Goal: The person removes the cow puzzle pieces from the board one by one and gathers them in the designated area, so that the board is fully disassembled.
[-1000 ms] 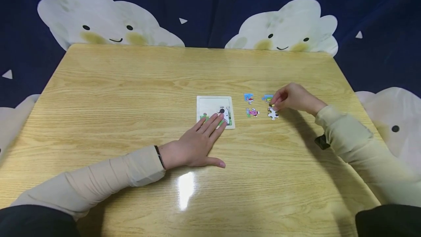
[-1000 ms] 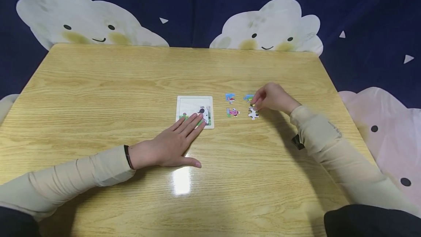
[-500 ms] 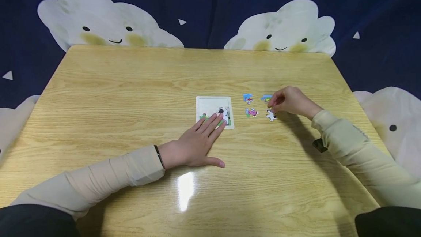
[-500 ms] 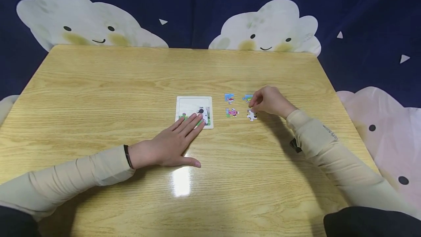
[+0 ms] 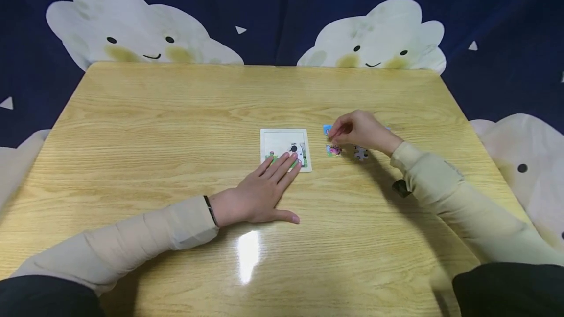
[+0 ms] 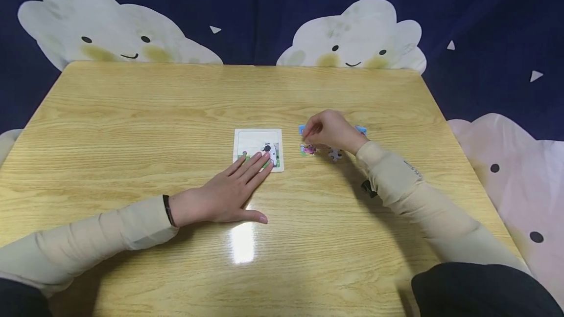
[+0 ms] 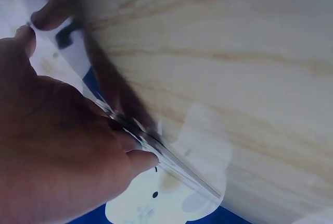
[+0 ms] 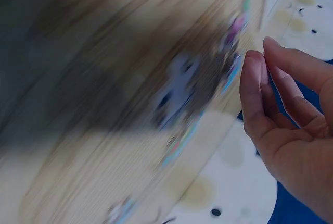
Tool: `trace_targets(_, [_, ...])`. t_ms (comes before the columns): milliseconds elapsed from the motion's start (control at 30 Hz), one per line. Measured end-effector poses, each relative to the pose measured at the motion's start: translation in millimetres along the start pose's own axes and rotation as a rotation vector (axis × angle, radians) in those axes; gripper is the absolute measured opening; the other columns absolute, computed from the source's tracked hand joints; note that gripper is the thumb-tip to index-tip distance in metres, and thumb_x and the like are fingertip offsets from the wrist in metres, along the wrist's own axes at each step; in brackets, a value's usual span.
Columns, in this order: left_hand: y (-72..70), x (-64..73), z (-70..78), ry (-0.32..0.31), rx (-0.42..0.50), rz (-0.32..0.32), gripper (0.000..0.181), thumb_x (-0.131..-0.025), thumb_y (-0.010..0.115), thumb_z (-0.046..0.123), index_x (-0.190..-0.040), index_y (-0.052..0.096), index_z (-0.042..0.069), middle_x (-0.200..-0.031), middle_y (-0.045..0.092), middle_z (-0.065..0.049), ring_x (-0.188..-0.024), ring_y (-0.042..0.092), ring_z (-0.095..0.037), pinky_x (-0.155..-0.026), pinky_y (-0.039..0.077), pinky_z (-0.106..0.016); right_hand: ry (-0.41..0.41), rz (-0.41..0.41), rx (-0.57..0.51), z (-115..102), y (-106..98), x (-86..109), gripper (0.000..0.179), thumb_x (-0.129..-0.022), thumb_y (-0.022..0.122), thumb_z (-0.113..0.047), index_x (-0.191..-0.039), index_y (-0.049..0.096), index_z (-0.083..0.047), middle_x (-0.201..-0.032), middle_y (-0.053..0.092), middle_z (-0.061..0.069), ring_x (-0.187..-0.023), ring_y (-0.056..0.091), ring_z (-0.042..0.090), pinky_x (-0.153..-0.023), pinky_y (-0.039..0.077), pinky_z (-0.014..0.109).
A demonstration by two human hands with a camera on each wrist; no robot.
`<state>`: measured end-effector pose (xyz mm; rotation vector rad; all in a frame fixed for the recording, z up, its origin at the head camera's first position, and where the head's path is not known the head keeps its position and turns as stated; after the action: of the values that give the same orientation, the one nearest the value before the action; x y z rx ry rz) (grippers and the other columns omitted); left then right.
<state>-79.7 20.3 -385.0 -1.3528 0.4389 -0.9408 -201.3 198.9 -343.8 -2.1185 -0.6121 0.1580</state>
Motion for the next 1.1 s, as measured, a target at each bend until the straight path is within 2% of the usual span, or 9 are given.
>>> trace_targets(200, [0.8, 7.4, 2.9, 0.009, 0.023, 0.019, 0.107, -0.089, 0.043, 0.074, -0.157, 0.001, 0.003, -0.163, -0.011, -0.014, -0.148, -0.010, -0.027, -0.119, 0.001, -0.044, -0.044, -0.021, -0.092, -25, 17, -22.2, 0.008, -0.085, 0.075, 0.001, -0.093, 0.073, 0.002, -0.087, 0.073, 0.010, -0.077, 0.068, 0.021, -0.068, 0.053, 0.022])
trace_targets(400, [3.4, 12.3, 7.1, 0.021, 0.039, 0.005, 0.106, -0.089, 0.043, 0.074, -0.157, 0.004, 0.003, -0.163, -0.013, -0.014, -0.149, -0.010, -0.027, -0.119, 0.003, -0.046, -0.025, -0.064, -0.115, -33, 31, -34.9, 0.008, -0.086, 0.074, -0.002, -0.093, 0.074, 0.001, -0.087, 0.073, 0.010, -0.076, 0.068, 0.022, -0.063, 0.052, 0.022])
trace_targets(733, [2.4, 13.6, 8.8, 0.027, 0.021, 0.006, 0.105, -0.089, 0.044, 0.073, -0.157, 0.007, 0.002, -0.162, -0.010, -0.017, -0.149, -0.007, -0.030, -0.119, 0.007, -0.047, 0.039, -0.119, -0.138, -37, 39, -39.5, 0.006, -0.087, 0.074, -0.003, -0.092, 0.073, 0.000, -0.082, 0.072, 0.010, -0.071, 0.067, 0.023, -0.064, 0.054, 0.034])
trace_targets(1100, [4.2, 12.9, 9.3, 0.018, -0.039, -0.023, 0.107, -0.088, 0.039, 0.077, -0.157, 0.005, 0.001, -0.162, -0.010, -0.017, -0.149, -0.008, -0.030, -0.119, 0.006, -0.047, 0.091, -0.145, -0.150, -35, 40, -40.9, 0.008, -0.087, 0.075, -0.006, -0.093, 0.073, -0.001, -0.083, 0.071, 0.009, -0.073, 0.066, 0.023, -0.068, 0.054, 0.035])
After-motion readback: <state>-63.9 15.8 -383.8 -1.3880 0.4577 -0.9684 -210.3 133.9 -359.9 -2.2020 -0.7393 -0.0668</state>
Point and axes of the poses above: each hand's wrist, its own x-axis away from the middle knuckle, its own y-axis out of the palm, z = x × y, the point moved 8 cm from there along -x, towards the middle knuckle
